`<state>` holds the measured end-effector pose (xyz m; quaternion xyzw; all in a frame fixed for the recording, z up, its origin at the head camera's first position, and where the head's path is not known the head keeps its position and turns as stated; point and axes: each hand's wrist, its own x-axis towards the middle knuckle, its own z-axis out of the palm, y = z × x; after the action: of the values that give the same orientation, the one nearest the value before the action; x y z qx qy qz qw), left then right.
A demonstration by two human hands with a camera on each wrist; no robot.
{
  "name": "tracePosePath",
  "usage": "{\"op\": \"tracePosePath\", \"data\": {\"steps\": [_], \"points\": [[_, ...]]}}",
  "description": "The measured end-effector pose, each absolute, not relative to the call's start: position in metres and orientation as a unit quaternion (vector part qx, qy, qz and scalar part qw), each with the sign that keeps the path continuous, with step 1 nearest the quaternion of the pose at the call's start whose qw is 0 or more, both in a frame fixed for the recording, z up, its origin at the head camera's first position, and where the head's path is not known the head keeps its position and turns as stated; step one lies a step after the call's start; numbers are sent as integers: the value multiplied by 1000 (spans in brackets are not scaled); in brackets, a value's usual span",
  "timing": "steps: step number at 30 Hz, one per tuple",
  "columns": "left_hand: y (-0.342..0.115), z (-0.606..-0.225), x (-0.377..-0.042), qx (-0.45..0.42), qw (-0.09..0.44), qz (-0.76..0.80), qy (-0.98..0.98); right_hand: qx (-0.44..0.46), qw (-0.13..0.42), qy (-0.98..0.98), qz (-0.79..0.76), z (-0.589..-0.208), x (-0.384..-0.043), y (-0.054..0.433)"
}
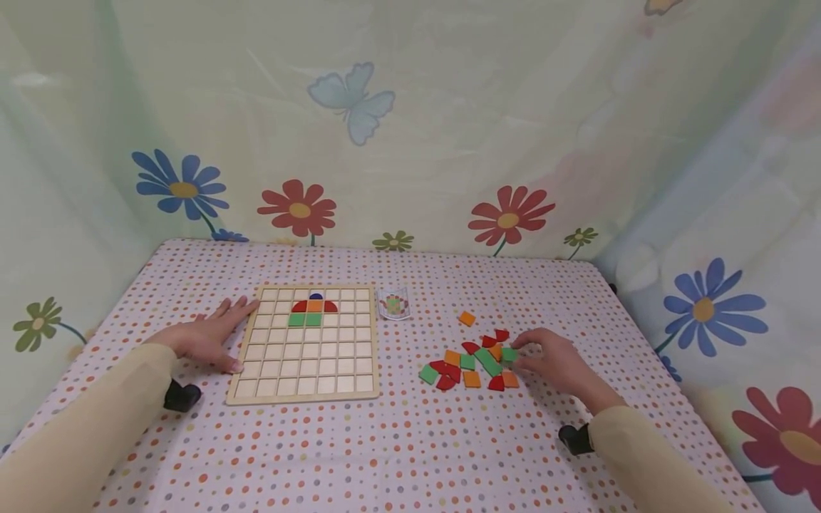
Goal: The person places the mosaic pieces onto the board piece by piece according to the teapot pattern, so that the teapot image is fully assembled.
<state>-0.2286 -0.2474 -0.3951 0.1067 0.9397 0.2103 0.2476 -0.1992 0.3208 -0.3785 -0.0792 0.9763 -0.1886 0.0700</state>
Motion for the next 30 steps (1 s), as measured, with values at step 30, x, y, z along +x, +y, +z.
{"op": "tracePosePath", "data": {"steps": [30], "points": [[-247, -397, -229, 99, 249, 222, 938, -162, 91, 957, -224, -377, -259, 153]]}}
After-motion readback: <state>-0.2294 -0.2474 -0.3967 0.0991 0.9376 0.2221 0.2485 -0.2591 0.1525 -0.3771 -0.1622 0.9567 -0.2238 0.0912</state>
